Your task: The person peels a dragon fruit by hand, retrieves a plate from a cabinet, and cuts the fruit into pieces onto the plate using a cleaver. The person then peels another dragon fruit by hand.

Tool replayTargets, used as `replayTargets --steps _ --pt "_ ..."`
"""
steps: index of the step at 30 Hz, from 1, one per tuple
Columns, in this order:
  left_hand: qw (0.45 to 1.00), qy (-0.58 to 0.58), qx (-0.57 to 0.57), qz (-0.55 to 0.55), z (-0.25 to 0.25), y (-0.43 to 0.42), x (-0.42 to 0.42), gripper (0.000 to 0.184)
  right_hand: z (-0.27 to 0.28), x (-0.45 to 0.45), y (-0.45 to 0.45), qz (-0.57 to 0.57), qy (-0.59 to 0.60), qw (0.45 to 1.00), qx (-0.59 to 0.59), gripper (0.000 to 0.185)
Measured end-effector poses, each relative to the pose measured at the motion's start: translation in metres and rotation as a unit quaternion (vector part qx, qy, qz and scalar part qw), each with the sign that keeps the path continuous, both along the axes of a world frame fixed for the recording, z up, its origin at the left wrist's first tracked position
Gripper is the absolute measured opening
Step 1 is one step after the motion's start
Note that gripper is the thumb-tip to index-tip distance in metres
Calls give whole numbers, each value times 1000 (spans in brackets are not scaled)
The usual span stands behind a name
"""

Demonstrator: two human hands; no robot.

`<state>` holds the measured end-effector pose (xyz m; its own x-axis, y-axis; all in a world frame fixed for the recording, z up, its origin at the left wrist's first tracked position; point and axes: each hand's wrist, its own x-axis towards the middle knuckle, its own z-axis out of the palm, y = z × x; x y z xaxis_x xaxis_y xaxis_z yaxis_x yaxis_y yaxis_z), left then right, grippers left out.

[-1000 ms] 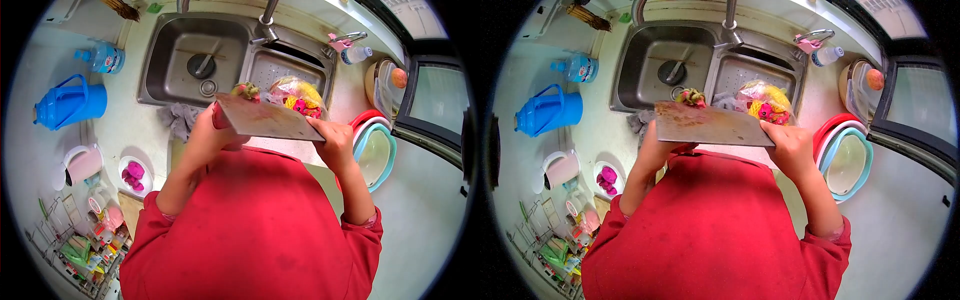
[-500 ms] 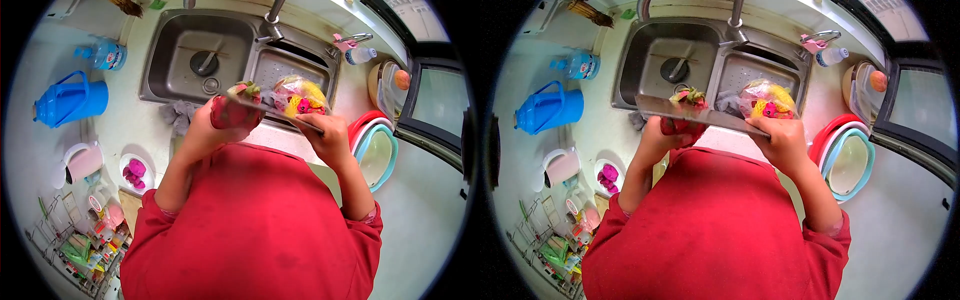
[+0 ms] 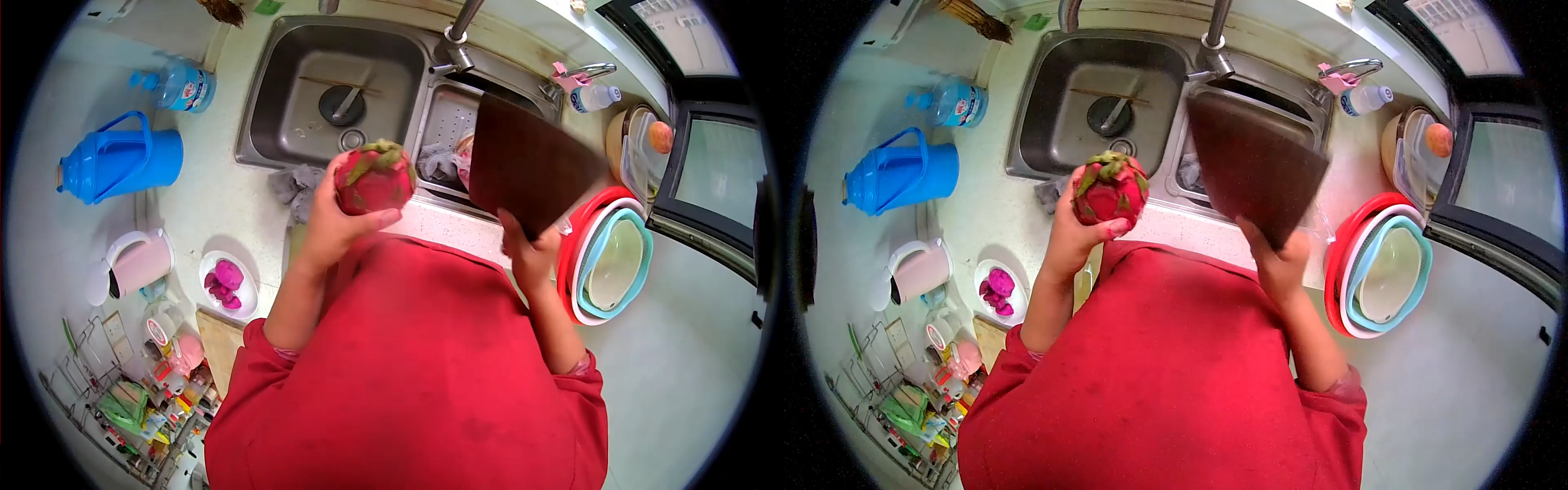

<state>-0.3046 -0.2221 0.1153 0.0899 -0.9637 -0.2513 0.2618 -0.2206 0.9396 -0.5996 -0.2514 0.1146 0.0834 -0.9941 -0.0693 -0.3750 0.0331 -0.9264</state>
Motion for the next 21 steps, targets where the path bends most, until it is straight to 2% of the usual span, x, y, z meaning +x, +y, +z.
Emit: replayTargets --steps 1,2,4,7,8,11,12,15,18,21 --pt "1000 6 6 15 -1 3 4 78 -7 7 5 -70 -42 989 122 27" --pt "999 11 12 29 -2 6 8 77 -18 17 3 -96 -30 988 118 33" --pt "997 30 15 64 -3 12 12 75 -53 24 -1 -67 46 997 15 24" --pt "993 57 32 97 -8 24 24 73 -90 44 -8 -1 193 966 -172 35" --pt "991 57 52 106 -9 30 27 71 -93 50 -8 34 257 958 -124 37" --pt "989 72 71 111 -12 46 34 70 -126 66 -3 84 352 919 -159 33" --pt "989 67 77 109 -12 51 36 69 -143 69 -1 86 362 903 -215 31" --pt "988 61 82 120 -8 61 36 68 -164 79 4 106 365 891 -249 36" --pt "988 62 87 112 -8 67 39 73 -180 80 9 109 387 879 -257 38" --pt "992 35 76 97 -4 69 40 76 -177 81 12 81 373 896 -226 42"
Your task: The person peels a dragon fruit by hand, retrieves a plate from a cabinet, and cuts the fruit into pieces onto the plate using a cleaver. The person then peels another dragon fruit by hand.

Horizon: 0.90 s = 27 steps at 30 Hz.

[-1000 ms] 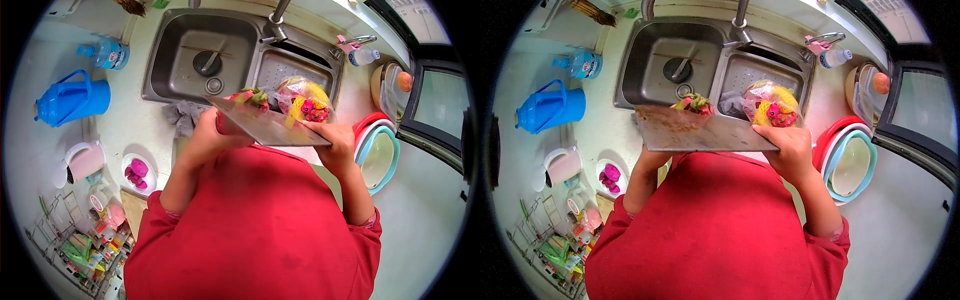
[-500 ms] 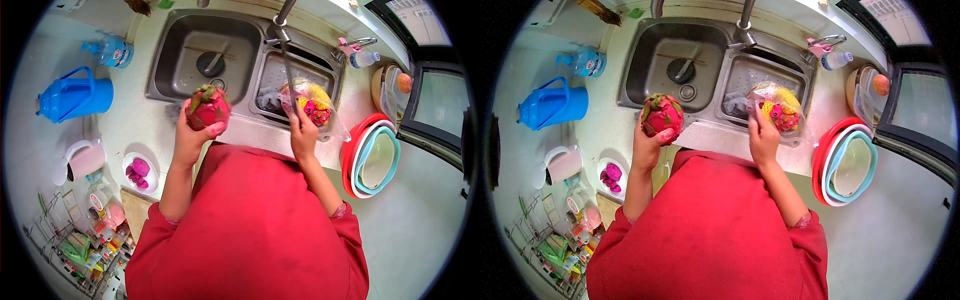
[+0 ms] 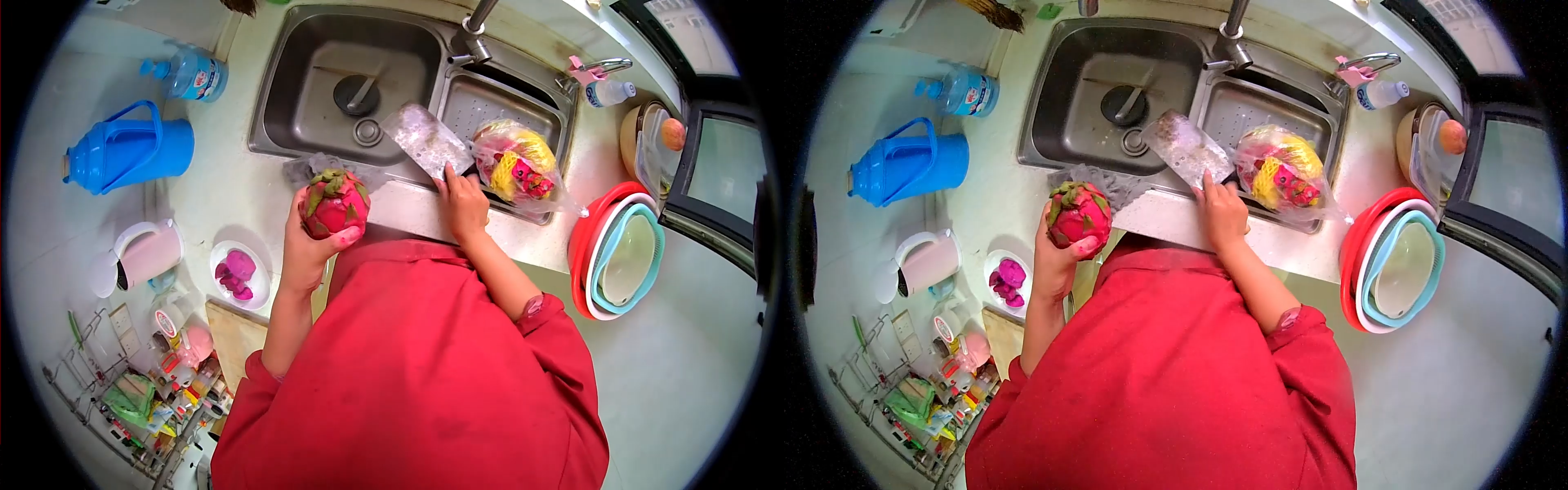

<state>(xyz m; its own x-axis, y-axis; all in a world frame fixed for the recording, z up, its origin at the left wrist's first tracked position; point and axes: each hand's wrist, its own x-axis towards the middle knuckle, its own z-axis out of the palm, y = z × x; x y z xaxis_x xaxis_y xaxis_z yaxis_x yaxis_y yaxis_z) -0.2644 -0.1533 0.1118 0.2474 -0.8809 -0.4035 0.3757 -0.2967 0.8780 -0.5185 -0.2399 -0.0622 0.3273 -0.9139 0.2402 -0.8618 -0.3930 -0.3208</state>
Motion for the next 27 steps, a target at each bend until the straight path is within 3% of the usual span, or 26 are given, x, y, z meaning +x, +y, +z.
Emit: replayTargets --steps 4,7,14,27 --pt "998 -52 -19 -37 8 -6 -2 79 10 -10 0 -41 34 996 70 48" --pt "996 -60 -25 -61 9 -13 -3 80 9 -19 0 -16 82 995 54 49" --pt "992 -50 -21 -113 17 -35 -16 79 13 -25 7 1 57 997 49 50" --pt "992 -85 -36 -88 8 -48 -20 86 26 -90 27 62 -5 995 79 42"
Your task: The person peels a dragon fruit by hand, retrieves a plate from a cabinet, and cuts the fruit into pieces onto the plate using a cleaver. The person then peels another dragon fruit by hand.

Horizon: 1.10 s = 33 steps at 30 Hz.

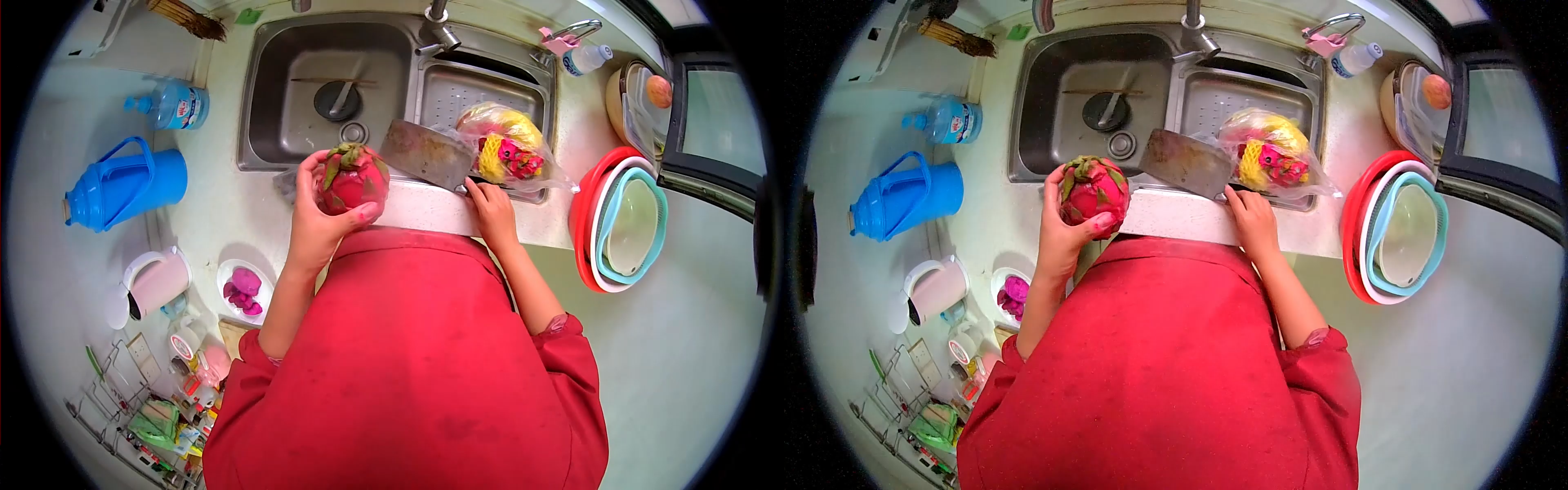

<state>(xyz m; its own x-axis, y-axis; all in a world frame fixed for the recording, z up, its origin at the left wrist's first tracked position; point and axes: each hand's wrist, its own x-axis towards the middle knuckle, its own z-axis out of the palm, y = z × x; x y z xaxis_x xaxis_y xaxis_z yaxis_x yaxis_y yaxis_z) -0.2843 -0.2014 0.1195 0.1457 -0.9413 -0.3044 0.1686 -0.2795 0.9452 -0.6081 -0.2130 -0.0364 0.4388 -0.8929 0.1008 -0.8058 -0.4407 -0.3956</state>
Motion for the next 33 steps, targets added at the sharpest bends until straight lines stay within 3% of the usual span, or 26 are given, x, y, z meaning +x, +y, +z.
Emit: replayTargets --steps 5,11,17,21,27,30,33 --pt "1000 13 -5 -16 2 -8 -5 88 9 -3 0 -28 11 999 -10 36" --pt "998 -5 18 -57 4 -15 -14 91 19 18 0 -113 137 983 41 35" --pt "999 -11 14 -36 3 -19 -16 85 -5 8 -8 -14 151 985 82 23" --pt "1000 -3 0 0 -5 -20 -4 83 23 20 -14 72 -9 991 114 22" --pt "999 -6 -1 38 2 -22 14 81 17 86 -6 -74 -146 976 146 21" --pt "999 -12 -1 39 -1 -19 27 80 -16 124 -17 -151 -229 946 175 25" --pt "999 -26 3 25 2 -17 38 80 -33 160 -30 -245 -248 930 114 24"
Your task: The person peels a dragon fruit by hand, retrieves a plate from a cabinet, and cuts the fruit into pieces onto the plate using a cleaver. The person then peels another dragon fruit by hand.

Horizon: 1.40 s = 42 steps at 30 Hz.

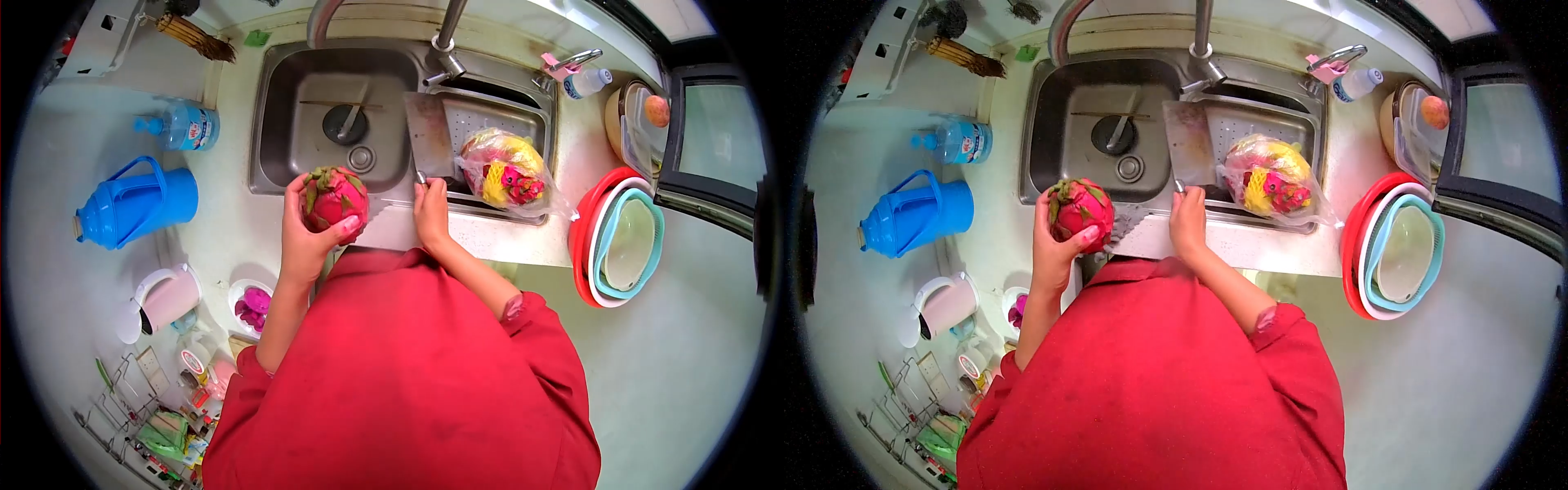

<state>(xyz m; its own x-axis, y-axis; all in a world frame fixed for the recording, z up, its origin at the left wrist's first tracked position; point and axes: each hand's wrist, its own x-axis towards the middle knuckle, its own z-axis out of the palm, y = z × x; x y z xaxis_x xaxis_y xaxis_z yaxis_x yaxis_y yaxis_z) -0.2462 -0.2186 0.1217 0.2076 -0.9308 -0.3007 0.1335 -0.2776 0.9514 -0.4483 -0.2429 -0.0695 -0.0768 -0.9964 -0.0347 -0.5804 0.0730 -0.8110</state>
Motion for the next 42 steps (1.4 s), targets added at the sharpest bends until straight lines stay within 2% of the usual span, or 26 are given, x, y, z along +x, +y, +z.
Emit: replayTargets --steps 3,7,11,15,19,22,23,24,25,26,27,28,30,31,32,34,35,38,39,42 --pt "1000 8 11 -1 3 4 9 79 -21 7 -15 -20 141 988 -65 24" --pt "1000 -7 18 -12 0 7 20 80 -24 3 -19 -26 162 984 -71 28" --pt "1000 2 13 -28 -2 8 25 81 -7 -11 -25 5 182 983 0 35" --pt "999 18 12 -46 -1 6 26 81 3 -24 -30 -5 81 993 80 39" --pt "998 13 25 -50 0 4 22 81 -1 -34 -25 8 15 992 127 34" --pt "997 6 20 -71 2 -1 15 82 25 -26 -13 -7 111 991 -73 33" --pt "996 16 17 -82 6 -4 12 79 61 -19 -10 3 -28 998 49 34" --pt "996 4 9 -89 9 -5 6 77 85 -13 -6 25 -213 969 124 38" --pt "995 -7 2 -98 12 -6 0 76 109 -8 0 43 -389 900 194 41" --pt "994 -16 -6 -111 16 -9 -8 74 140 -4 9 44 -564 788 243 55" --pt "992 -16 11 -127 21 -12 -17 71 163 3 17 34 -671 692 265 71" --pt "986 -54 -15 -155 19 -14 -24 70 178 10 23 45 -708 667 226 79" --pt "967 -128 -67 -212 11 -18 -38 68 191 -1 27 22 -599 775 199 81" --pt "939 -202 -105 -256 16 -26 -38 65 197 -10 28 9 -573 794 204 78" --pt "925 -203 -148 -283 12 -36 -39 67 202 -21 29 -5 -546 811 208 75" --pt "926 -176 -116 -313 27 -48 -54 70 203 -43 36 -24 -518 829 211 70" --pt "906 -192 -123 -358 39 -55 -62 56 201 -53 40 -27 -516 830 209 67" --pt "823 -252 -256 -441 33 -61 -92 35 211 -75 46 -56 -534 820 198 61" --pt "820 -250 -272 -437 37 -63 -102 21 213 -83 46 -62 -533 822 191 61" --pt "815 -273 -277 -431 27 -64 -131 18 206 -111 47 -72 -513 836 179 62"
